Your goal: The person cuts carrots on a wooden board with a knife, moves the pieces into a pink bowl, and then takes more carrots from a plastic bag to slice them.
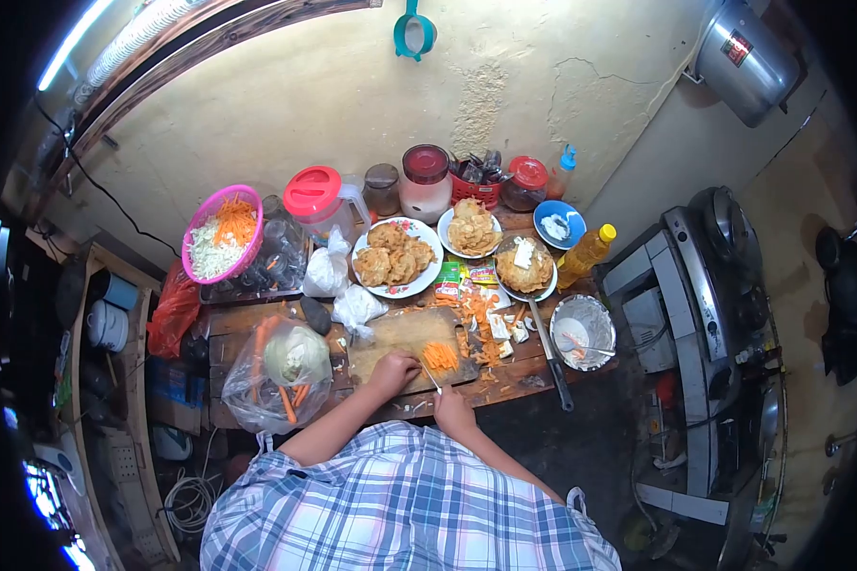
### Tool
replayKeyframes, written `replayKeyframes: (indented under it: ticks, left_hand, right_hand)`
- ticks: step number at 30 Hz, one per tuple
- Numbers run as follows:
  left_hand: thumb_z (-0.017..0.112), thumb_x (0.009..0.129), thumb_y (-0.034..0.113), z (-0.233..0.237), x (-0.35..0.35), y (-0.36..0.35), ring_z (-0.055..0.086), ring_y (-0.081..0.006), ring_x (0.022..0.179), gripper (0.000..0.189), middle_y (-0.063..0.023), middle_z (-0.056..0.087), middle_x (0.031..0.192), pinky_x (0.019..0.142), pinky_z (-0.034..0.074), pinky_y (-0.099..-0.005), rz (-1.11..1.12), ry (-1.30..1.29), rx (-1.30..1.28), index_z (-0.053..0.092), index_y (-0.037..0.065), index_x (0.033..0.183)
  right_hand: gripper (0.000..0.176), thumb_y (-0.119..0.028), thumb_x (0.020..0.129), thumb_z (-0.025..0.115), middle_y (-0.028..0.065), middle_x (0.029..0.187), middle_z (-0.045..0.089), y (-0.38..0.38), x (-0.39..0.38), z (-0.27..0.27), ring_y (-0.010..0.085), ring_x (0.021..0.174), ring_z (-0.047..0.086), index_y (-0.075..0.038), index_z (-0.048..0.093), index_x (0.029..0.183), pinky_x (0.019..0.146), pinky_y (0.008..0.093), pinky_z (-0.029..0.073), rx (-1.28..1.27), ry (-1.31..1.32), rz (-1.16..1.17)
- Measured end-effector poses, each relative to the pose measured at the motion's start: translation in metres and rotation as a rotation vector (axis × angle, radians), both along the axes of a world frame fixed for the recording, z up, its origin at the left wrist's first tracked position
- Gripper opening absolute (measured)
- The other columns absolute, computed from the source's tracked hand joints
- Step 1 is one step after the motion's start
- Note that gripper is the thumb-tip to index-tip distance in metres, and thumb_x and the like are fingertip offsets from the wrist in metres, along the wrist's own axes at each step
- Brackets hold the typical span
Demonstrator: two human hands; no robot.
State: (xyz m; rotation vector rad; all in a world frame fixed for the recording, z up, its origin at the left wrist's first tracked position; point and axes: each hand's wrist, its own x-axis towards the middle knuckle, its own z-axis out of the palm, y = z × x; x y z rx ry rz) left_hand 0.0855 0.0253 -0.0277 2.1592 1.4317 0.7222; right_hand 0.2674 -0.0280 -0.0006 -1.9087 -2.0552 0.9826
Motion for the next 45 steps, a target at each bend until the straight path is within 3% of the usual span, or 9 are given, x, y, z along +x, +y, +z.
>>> replayKeyframes:
  ticks: [8,22,27,36,45]
  left_hand:
    - [0.069,0.070,0.011,-0.006,0.001,-0.001,0.062,-0.0270,0.079,0.009,-0.0088,0.066,0.081,0.071,0.051,-0.0368,0.027,0.002,-0.013,0.069,0.003,0.073]
    - [0.069,0.070,0.012,-0.008,0.002,-0.001,0.062,-0.0288,0.075,0.010,-0.0121,0.066,0.078,0.071,0.051,-0.0379,0.037,-0.054,0.005,0.069,0.002,0.073]
    - [0.069,0.070,0.012,-0.010,0.002,-0.003,0.062,-0.0287,0.075,0.011,-0.0121,0.066,0.077,0.070,0.051,-0.0378,0.042,-0.047,0.022,0.068,0.002,0.071]
    - [0.067,0.071,0.013,-0.009,0.004,-0.006,0.061,-0.0291,0.076,0.011,-0.0115,0.064,0.074,0.070,0.051,-0.0383,0.059,-0.064,0.034,0.068,0.002,0.072]
    - [0.067,0.070,0.011,-0.011,0.004,-0.007,0.059,-0.0294,0.075,0.010,-0.0116,0.062,0.072,0.069,0.050,-0.0385,0.033,-0.047,0.080,0.065,0.001,0.069]
  right_hand:
    - [0.028,-0.024,0.092,0.048,0.0302,0.077,0.061,0.006,-0.010,-0.020,0.0481,0.074,0.060,0.003,0.051,0.096,0.067,0.0555,0.047,-0.002,-0.013,0.002]
    - [0.028,-0.024,0.092,0.049,0.0306,0.075,0.061,0.009,-0.012,-0.013,0.0486,0.076,0.060,0.003,0.052,0.094,0.068,0.0559,0.047,-0.020,-0.053,0.034]
    - [0.028,-0.024,0.092,0.048,0.0315,0.076,0.060,0.005,-0.009,-0.015,0.0497,0.076,0.059,0.004,0.052,0.095,0.070,0.0564,0.046,-0.008,0.090,-0.023]
    - [0.028,-0.023,0.092,0.048,0.0309,0.074,0.060,0.006,-0.013,-0.010,0.0489,0.074,0.059,0.004,0.052,0.097,0.068,0.0565,0.046,-0.001,-0.035,0.039]
    - [0.028,-0.023,0.092,0.048,0.0316,0.074,0.060,0.004,-0.011,-0.010,0.0492,0.073,0.059,0.004,0.051,0.096,0.067,0.0569,0.046,-0.014,0.029,0.019]
